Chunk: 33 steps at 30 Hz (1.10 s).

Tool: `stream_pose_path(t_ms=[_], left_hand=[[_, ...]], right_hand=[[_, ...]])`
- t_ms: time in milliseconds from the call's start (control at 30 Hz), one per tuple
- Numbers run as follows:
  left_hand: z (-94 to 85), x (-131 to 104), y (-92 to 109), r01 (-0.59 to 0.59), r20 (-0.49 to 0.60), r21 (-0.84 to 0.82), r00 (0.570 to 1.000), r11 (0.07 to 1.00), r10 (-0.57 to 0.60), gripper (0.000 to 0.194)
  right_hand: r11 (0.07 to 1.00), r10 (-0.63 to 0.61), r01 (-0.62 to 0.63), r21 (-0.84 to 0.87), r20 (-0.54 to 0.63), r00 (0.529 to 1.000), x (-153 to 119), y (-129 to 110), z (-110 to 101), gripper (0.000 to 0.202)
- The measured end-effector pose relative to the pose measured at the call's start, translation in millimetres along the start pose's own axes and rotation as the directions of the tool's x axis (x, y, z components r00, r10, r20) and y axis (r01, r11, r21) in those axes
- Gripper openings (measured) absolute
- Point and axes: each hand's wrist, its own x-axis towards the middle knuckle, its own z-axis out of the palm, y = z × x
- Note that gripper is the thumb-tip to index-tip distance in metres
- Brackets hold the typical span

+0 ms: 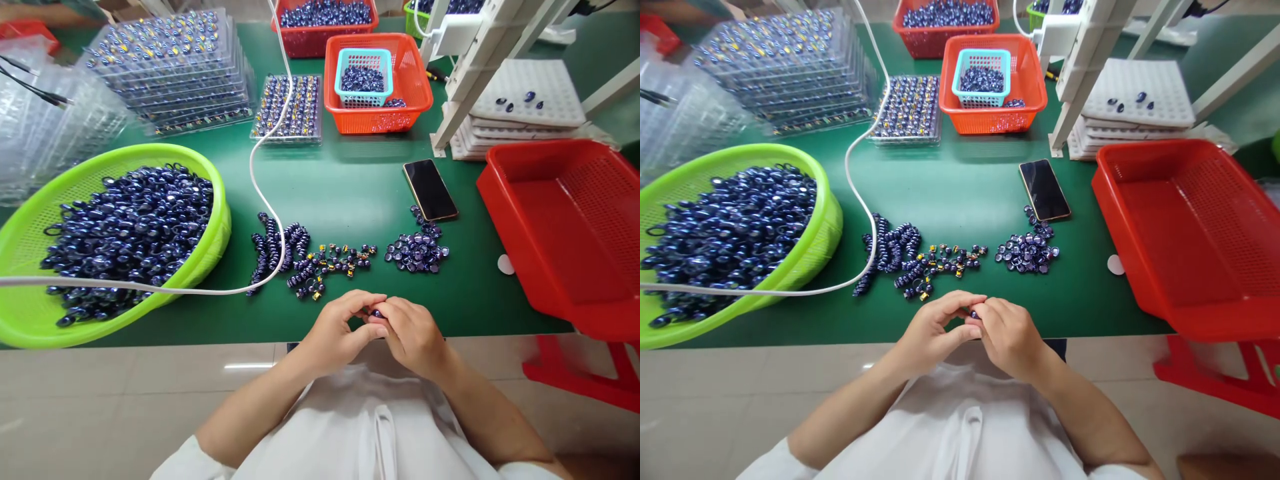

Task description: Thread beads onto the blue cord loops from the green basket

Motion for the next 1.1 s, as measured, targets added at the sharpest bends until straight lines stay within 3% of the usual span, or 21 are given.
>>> stream_pose_path(t_ms=[300,433,600,767,867,900,967,1033,1067,1100], left_hand=[[1.0,-6.7,0.6,-0.044,-0.077,0.086,0.996,0.995,0.051,0.027],[-0.4,-7.2,-3.8,0.025,-0.08,0.0,0.997,1.0,-0.025,0.03],[-5.1,-7.7,-8.9,0.133,-0.074,-0.157,0.986,0.979,-0.146,0.039],[-27.8,-20.7,6.5,0.083,-0.131,-0.071,0.987,0.994,-0.092,0.053],[-55.9,-36.7,25.6,-0.026,-0.261,0.132,0.963,0.991,0.06,0.037],[-69.0,-42.7,32.0,-0.053,-0.336,0.236,0.932,0.97,0.132,0.03],[-102.1,-54.0,42.6,-0.028,-0.537,0.424,0.797,0.905,0.276,0.024],[-143.3,-62.8,48.3,0.099,-0.716,0.564,0.553,0.82,0.426,0.025],[-165.4,-65.8,49.1,0.182,-0.737,0.62,0.468,0.763,0.488,0.029],[-187.0,-67.7,48.8,0.266,-0.728,0.669,0.422,0.694,0.54,0.033]], right_hand=[[0.999,-0.022,0.024,0.04,-0.071,0.997,-1.5,-5.1,7.5,0.019],[0.999,-0.011,0.014,0.034,-0.092,0.996,-3.3,-5.5,10.9,0.022],[0.994,0.037,-0.033,0.104,-0.037,0.999,0.7,-6.2,14.4,0.022],[0.938,0.039,-0.082,0.337,0.132,0.99,15.6,-17.8,13.7,0.04],[0.915,0.05,-0.129,0.383,0.211,0.976,21.2,-21.9,11.2,0.052],[0.915,0.067,-0.143,0.376,0.209,0.976,22.3,-21.3,10.4,0.053],[0.924,0.105,-0.157,0.348,0.164,0.981,24.2,-17.3,9.5,0.05],[0.933,0.139,-0.169,0.318,0.117,0.983,25.9,-11.0,9.9,0.042],[0.936,0.158,-0.181,0.301,0.1,0.982,26.7,-7.5,10.7,0.037],[0.939,0.179,-0.197,0.281,0.088,0.98,27.5,-4.1,11.8,0.033]])
